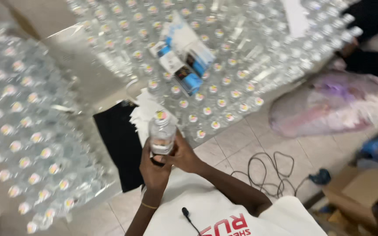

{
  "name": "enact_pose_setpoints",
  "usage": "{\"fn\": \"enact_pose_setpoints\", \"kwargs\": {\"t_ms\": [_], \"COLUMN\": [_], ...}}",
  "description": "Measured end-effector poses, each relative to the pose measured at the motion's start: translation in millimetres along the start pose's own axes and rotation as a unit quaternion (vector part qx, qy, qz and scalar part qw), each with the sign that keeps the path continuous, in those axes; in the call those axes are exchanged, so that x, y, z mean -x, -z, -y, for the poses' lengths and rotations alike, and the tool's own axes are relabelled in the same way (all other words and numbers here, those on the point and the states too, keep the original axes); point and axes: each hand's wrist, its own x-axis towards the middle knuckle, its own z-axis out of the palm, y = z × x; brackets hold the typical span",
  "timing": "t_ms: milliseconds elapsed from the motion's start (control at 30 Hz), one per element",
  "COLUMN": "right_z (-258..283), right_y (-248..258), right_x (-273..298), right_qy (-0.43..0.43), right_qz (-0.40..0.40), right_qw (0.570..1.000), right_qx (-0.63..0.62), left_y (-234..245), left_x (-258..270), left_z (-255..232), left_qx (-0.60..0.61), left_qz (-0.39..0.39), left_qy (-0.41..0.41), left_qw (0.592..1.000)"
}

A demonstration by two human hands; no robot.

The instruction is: The person stands at a metal table and applies labels to clear plastic water bottles. They peel the backing from a label, wrap it around a bottle, and smooth it down. The person repeats this process for several bottles, placing the labeled ones into a group on the table.

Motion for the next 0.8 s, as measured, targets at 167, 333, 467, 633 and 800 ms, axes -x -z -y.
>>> {"fn": "enact_pose_setpoints", "kwargs": {"t_ms": [167,333,467,633,800], "right_z": [-7,-31,-68,-171,-241], "right_y": [5,-23,-56,-102,-153], "right_x": [-19,-48,-90,-180,-246], "right_qy": [-0.077,-0.100,-0.129,-0.027,-0.005], "right_qz": [0.068,0.099,0.083,0.084,0.108], "right_qw": [0.986,0.963,0.951,0.951,0.944], "right_qx": [0.131,0.229,0.270,0.296,0.312], "left_y": [0,28,67,64,32], "left_x": [-3,-25,-38,-2,28], "left_z": [14,41,57,122,205], "left_qx": [0.067,0.172,0.243,0.172,0.021], "left_qz": [-0.069,-0.042,0.032,0.155,0.192], "left_qy": [-0.003,-0.009,0.174,0.257,0.145], "left_qw": [0.995,0.984,0.954,0.938,0.970]}}
